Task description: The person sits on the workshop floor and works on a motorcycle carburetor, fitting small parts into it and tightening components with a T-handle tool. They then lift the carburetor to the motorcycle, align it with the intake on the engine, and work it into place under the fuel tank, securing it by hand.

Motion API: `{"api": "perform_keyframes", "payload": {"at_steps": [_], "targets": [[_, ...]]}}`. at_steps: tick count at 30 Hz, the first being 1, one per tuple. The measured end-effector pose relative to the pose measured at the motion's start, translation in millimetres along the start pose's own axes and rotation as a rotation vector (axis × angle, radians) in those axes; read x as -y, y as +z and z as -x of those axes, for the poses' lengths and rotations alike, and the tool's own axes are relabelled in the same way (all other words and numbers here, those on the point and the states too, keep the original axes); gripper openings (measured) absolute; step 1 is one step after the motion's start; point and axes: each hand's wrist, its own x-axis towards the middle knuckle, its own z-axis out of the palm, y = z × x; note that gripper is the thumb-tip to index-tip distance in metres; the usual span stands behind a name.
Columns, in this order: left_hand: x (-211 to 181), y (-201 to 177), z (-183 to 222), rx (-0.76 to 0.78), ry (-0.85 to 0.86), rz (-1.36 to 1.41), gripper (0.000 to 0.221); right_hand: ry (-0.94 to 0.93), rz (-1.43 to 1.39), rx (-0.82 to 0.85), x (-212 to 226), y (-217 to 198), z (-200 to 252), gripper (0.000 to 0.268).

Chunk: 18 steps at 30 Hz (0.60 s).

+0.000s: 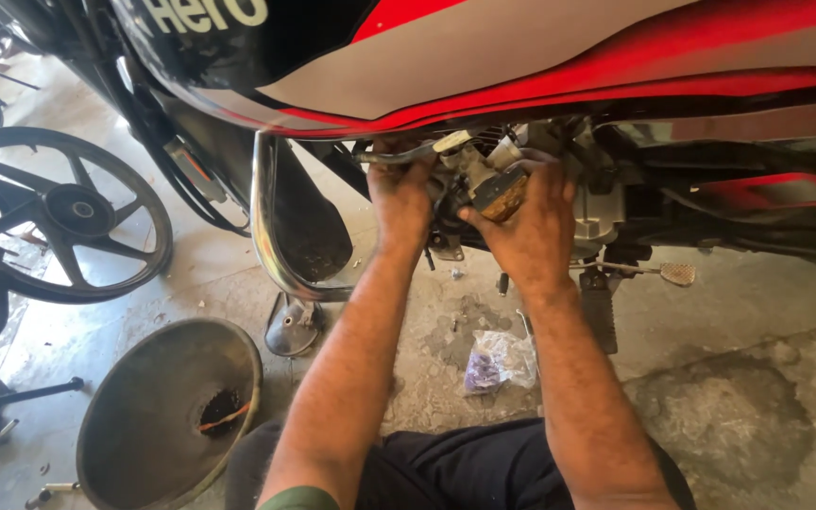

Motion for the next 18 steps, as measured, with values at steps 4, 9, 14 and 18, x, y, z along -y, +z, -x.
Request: {"api": "perform_keyframes", "payload": {"at_steps": [4,9,14,18], "targets": [[8.6,-4.1,-2.0,0.086,0.026,0.042,0.037,-0.062,0.002,-0.024,2.3,0.2,1.7,0.087],[11.8,5.4,-1.7,0.104,0.060,0.075,0.051,-0.079,0.012,-0.058,0.7,2.4,3.3,0.086],[16.7,8.6,0.5,0.079,0.084,0.100,0.050,-0.019,0.041,0.039,2.9,-5.6,-4.3,0.091],[17.6,5.6,3.1,0.069,0.072,0.156,0.049,0.107,0.179,0.307,34.6,-40.0,-20.6,0.094]]}}
